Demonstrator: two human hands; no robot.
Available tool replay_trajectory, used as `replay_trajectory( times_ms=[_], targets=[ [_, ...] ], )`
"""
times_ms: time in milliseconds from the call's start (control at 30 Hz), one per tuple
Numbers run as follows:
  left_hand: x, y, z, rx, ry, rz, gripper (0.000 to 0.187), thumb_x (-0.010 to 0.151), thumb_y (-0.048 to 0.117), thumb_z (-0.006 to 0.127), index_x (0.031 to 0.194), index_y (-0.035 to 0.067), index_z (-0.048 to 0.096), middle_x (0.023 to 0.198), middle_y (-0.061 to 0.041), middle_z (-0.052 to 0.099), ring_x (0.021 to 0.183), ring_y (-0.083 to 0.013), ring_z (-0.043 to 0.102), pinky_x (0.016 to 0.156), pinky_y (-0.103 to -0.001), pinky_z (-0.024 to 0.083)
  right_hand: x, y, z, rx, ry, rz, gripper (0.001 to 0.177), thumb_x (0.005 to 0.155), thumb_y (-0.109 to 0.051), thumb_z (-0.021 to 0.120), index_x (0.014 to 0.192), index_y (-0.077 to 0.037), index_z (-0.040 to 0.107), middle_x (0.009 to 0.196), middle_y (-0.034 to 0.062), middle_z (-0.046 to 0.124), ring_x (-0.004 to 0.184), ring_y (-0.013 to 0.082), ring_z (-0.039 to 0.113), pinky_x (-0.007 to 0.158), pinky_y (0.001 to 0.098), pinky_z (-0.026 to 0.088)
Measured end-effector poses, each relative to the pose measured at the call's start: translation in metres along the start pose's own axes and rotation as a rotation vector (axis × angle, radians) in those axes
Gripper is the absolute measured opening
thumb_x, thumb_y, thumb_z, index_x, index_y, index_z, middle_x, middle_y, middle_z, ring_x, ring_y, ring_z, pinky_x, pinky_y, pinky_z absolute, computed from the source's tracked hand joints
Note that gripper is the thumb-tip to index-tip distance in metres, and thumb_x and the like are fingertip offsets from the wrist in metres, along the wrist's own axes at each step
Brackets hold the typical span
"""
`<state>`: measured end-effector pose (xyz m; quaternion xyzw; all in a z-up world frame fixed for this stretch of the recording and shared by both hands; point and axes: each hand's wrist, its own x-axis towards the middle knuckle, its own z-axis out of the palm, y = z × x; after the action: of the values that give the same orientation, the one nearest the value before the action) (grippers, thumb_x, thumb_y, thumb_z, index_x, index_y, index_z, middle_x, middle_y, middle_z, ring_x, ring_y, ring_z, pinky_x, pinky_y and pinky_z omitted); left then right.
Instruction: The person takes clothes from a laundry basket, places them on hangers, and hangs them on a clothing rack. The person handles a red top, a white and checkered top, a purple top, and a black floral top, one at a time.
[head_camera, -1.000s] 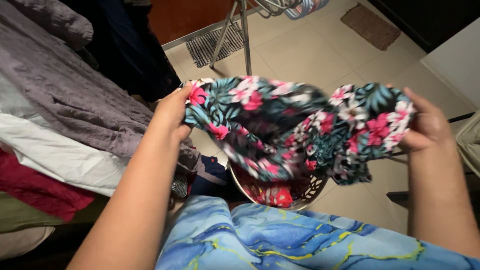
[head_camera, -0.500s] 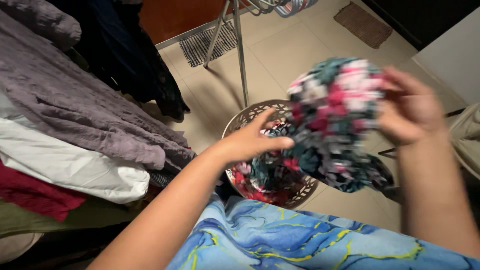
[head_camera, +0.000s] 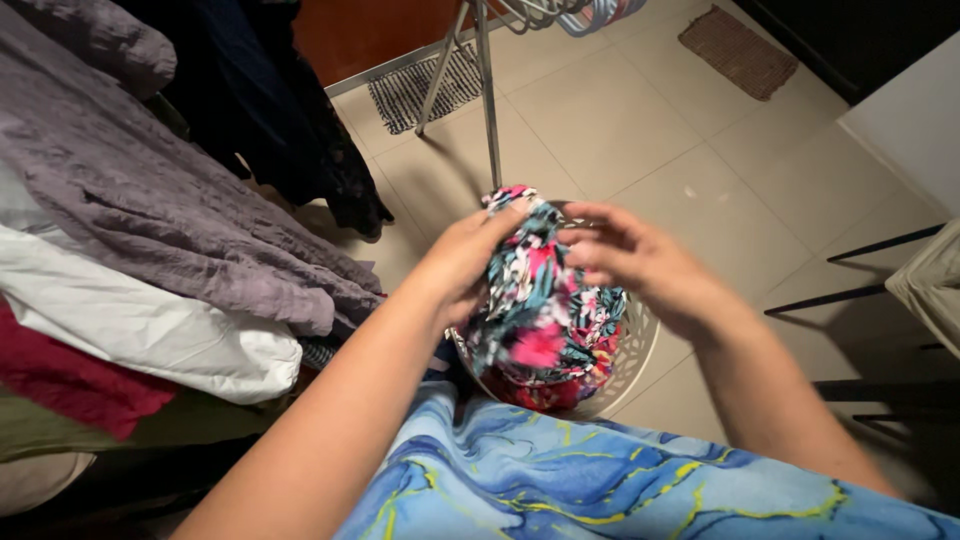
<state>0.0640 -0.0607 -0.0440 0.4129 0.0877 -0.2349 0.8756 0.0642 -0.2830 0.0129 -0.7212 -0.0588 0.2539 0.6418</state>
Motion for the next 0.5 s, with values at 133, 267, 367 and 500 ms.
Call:
replay_trajectory(
  times_ms=[133,267,367,500],
  targets=[
    [-0.006,-0.005,0.004,0.256,-0.127,0.059,0.044,0.086,0.015,0.076,0.125,0.001,0.061,0.105,-0.008,0.073,0.091,-0.0157,0.071,0.082,-0.031,0.059,0.01,0.033,0.018,-0.067,0.052,-0.02,0.04,0.089,-0.023,0.074,0.125,-0.011,0.062,0.114,0.0008,0.067,0.102,0.0095,0.06,0.085,0.029,0.046],
    [-0.003,-0.006,-0.007,0.383,-0.085,0.065,0.041,0.089,0.009,0.072,0.128,-0.003,0.064,0.109,-0.01,0.075,0.093,-0.016,0.072,0.083,-0.03,0.058,0.02,0.051,0.002,0.172,0.006,0.068,0.02,0.094,-0.025,0.073,0.106,-0.01,0.066,0.1,-0.003,0.065,0.093,0.0093,0.06,0.081,0.0312,0.05],
    [0.003,-0.002,-0.013,0.239,-0.195,0.054,0.044,0.092,0.008,0.067,0.134,-0.004,0.063,0.11,-0.013,0.075,0.093,-0.0187,0.07,0.083,-0.031,0.056,0.016,0.045,-0.004,0.3,0.02,0.163,0.023,0.102,-0.033,0.07,0.111,-0.011,0.069,0.089,-0.0019,0.055,0.082,0.0116,0.052,0.081,0.0349,0.052],
    [0.012,-0.013,-0.013,0.453,-0.319,0.143,0.051,0.089,0.003,0.068,0.138,-0.002,0.056,0.12,-0.007,0.073,0.106,-0.0129,0.069,0.093,-0.027,0.055,0.015,0.032,0.011,0.23,0.073,0.303,0.034,0.093,-0.042,0.058,0.107,-0.014,0.071,0.098,-0.003,0.075,0.089,0.0109,0.067,0.08,0.0345,0.054]
  ],
)
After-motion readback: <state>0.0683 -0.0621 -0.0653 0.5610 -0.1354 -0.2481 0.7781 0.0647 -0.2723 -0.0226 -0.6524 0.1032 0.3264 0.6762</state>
